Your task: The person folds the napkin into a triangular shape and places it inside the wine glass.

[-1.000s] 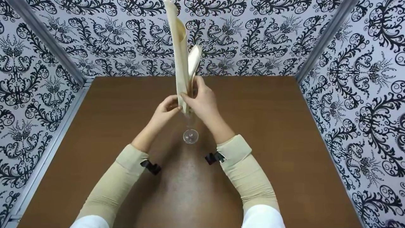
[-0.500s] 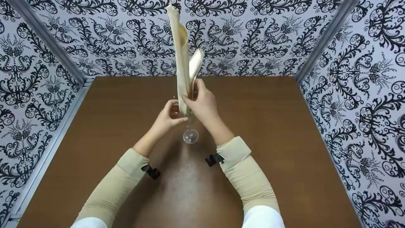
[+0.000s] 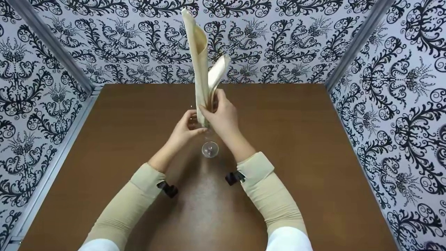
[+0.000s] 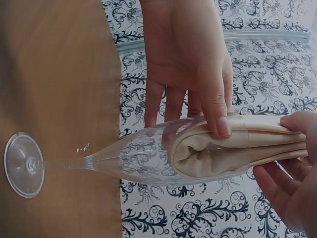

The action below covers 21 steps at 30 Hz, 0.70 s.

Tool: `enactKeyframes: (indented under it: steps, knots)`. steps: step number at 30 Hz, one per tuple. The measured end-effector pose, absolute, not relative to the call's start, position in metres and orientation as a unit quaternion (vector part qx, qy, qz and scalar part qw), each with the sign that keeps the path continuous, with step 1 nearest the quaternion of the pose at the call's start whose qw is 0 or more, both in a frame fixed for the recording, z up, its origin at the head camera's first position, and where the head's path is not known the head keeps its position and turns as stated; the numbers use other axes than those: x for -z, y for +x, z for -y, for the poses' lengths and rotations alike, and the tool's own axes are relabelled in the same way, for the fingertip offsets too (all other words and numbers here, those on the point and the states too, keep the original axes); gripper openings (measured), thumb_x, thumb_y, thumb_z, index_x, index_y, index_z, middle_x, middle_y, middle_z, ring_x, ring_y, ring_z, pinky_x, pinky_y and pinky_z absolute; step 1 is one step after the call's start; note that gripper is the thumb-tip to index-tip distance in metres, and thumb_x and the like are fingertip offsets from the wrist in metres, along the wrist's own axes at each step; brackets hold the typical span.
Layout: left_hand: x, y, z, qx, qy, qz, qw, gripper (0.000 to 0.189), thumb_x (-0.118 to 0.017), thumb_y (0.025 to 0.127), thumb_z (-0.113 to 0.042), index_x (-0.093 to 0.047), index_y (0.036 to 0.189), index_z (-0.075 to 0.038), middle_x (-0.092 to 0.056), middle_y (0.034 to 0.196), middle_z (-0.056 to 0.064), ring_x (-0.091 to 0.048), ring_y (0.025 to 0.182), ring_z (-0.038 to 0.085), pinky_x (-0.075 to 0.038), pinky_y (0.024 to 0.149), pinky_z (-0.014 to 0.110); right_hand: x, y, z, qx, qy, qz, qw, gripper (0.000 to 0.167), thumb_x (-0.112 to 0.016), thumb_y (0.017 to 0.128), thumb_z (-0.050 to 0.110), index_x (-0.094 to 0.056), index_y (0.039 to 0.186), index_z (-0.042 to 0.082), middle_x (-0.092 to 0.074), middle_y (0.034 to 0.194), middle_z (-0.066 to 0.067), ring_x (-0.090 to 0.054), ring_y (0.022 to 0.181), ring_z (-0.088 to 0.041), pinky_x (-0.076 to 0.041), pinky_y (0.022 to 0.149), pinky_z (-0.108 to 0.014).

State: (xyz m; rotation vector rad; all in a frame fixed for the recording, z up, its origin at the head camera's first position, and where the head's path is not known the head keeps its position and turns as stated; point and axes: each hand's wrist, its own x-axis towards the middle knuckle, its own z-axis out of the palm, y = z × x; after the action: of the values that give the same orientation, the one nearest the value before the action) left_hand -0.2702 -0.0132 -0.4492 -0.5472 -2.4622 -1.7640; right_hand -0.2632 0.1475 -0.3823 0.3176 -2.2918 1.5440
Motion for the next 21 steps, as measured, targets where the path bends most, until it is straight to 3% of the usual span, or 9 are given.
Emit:
enactKeyframes:
  steps: [12, 19, 21]
  knots:
    - [0.454, -0.281, 0.019, 0.637, -0.216, 0.74, -0.016, 0.058, -0.075, 0.083, -0.005, -0.049, 0.135, 0.001, -0.058, 0.125, 0.021, -0.058, 0.114, 0.033, -0.045, 0.1, 0.045, 0.381, -0.264, -0.147, -0.556, 0.124, 0.788, 0.234, 0.043, -0.079, 0.083, 0.022, -0.056, 0.111, -0.001, -0.066, 0.09, -0.011, -0.063, 0.077, -0.022, -0.054, 0.068, -0.027]
    - [0.454, -0.288, 0.023, 0.639, -0.25, 0.727, -0.02, 0.053, -0.071, 0.086, -0.001, -0.046, 0.134, 0.004, -0.058, 0.126, 0.023, -0.057, 0.116, 0.035, -0.045, 0.099, 0.032, 0.381, -0.267, -0.146, -0.541, 0.12, 0.788, 0.27, 0.04, -0.082, 0.08, 0.021, -0.059, 0.104, -0.001, -0.067, 0.086, -0.008, -0.063, 0.073, -0.015, -0.054, 0.065, -0.027]
    - [0.455, -0.29, 0.024, 0.645, -0.257, 0.719, -0.026, 0.052, -0.068, 0.088, 0.001, -0.045, 0.135, 0.006, -0.057, 0.128, 0.024, -0.056, 0.118, 0.036, -0.044, 0.101, 0.034, 0.381, -0.268, -0.145, -0.534, 0.117, 0.791, 0.276, 0.039, -0.082, 0.08, 0.021, -0.06, 0.103, -0.001, -0.067, 0.085, -0.008, -0.063, 0.072, -0.015, -0.054, 0.065, -0.026]
